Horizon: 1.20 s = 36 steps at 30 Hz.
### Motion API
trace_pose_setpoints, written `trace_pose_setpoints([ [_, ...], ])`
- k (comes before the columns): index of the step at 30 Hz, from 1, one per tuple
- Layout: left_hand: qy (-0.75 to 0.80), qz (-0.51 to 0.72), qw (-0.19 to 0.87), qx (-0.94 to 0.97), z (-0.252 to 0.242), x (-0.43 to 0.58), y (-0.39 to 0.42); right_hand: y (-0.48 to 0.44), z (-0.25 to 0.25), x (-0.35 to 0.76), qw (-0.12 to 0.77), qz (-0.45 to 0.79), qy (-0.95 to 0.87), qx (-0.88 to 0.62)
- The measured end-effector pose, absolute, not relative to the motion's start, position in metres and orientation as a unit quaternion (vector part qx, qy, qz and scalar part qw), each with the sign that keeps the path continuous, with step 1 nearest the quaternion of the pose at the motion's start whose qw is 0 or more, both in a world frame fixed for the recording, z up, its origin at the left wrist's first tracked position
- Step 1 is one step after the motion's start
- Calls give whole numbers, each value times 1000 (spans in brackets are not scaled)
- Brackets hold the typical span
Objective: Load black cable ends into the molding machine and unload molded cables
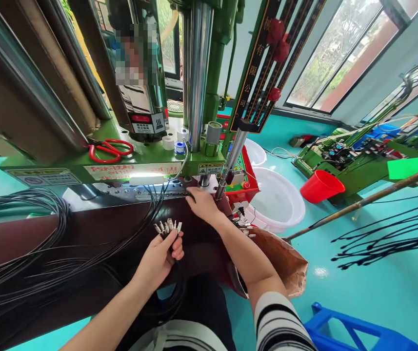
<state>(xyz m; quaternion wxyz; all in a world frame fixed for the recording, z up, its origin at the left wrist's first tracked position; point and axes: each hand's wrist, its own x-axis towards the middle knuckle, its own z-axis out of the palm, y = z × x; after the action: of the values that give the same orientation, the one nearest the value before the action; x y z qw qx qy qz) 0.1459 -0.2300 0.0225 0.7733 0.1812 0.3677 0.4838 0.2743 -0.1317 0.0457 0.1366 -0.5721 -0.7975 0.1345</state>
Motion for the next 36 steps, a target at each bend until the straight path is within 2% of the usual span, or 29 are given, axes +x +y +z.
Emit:
trace_pose_setpoints([
  [2,374,490,765,190,22,140,-230,-111,37,270,78,42,-777,-623],
  [6,377,494,755,209,20,135,-233,-100,31,264,28,31,-779,-626],
  [11,382,484,750,239,14,135,-236,-127,46,273,-13,84,-802,-591],
  [15,390,482,741,258,11,138,-238,-167,59,294,-8,156,-800,-580],
  [17,391,469,741,278,10,141,-238,-191,56,304,41,276,-754,-594],
  [18,391,457,744,291,10,144,-237,-203,52,307,94,364,-709,-596],
  [21,386,401,757,343,11,154,-237,-234,33,309,316,588,-517,-536],
  [24,381,357,756,395,12,163,-238,-250,17,304,453,636,-406,-474],
  [28,402,336,739,423,13,169,-237,-253,9,301,511,639,-357,-450],
  [36,414,311,737,435,19,168,-235,-252,1,304,523,637,-365,-432],
])
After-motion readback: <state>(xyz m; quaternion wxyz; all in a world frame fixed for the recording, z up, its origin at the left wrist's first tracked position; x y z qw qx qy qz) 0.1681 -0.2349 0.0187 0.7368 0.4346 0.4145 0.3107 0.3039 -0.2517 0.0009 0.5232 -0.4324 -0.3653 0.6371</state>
